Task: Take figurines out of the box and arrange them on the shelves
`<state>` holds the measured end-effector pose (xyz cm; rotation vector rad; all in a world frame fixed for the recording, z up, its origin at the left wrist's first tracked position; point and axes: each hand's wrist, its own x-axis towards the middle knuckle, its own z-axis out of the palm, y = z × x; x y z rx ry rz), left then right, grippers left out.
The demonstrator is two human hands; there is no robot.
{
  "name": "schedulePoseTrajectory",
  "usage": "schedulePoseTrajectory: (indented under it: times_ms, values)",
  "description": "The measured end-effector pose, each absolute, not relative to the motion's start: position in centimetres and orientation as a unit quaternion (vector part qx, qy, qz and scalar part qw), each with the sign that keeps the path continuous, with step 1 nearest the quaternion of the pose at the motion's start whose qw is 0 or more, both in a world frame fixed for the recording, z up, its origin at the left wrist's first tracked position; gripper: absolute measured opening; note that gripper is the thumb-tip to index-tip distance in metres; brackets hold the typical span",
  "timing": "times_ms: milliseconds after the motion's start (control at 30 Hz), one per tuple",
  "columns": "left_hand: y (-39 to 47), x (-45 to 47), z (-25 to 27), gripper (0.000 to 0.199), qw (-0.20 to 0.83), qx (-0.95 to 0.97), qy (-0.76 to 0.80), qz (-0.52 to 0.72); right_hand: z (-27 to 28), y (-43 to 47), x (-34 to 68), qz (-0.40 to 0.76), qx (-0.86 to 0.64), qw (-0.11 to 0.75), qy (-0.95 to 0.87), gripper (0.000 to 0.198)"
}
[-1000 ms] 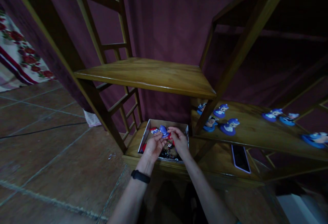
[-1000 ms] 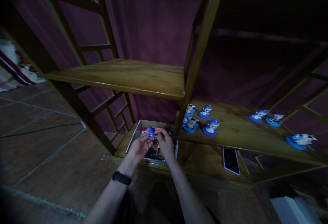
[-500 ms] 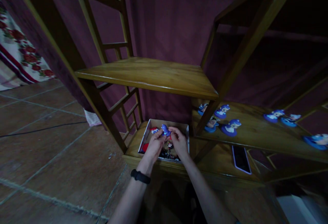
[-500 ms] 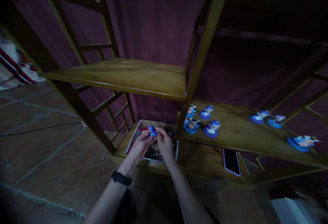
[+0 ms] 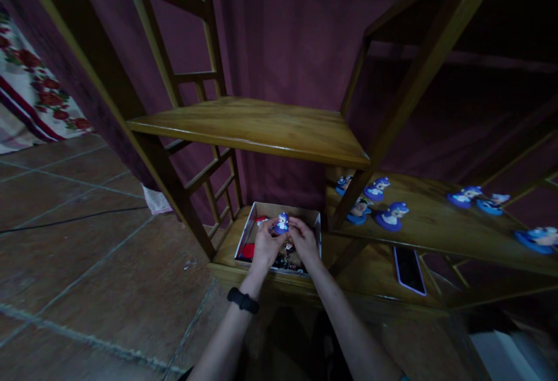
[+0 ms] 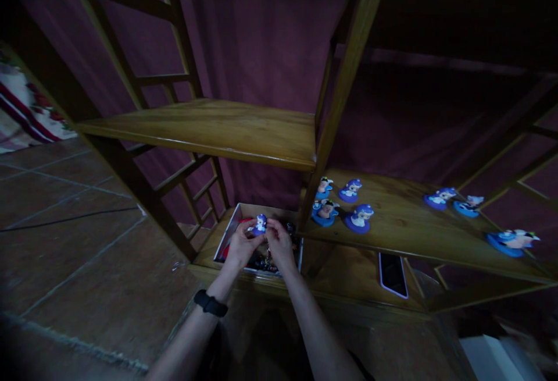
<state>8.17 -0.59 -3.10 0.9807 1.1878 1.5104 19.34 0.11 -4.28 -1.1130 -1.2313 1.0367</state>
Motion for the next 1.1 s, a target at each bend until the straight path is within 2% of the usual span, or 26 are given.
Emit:
schedulePoseTrajectory:
  times_ms: [233, 467, 733, 1100]
  values:
    - [-0.9, 8.4, -2.9, 0.037, 0.382, 0.472, 0.514, 0.606, -5.0, 0.5, 19.2, 0.472, -0.457, 0.555, -0.51, 0.029]
    - [-1.2, 8.4, -3.3, 0.041, 0.435, 0.479, 0.491, 0.584, -5.9, 1.1, 19.5, 0.468, -0.468, 0.548, -0.512, 0.029]
    - [-1.4, 8.2, -3.3, 0.038, 0.376, 0.521, 0.509, 0.572, -5.9, 1.0, 19.9, 0.501, -0.482, 0.531, -0.485, 0.031]
    - [-1.1, 8.5, -3.4, 0.038, 0.476, 0.478, 0.494, 0.549, -4.6, 0.9, 20.3, 0.53, -0.455, 0.538, -0.472, 0.027]
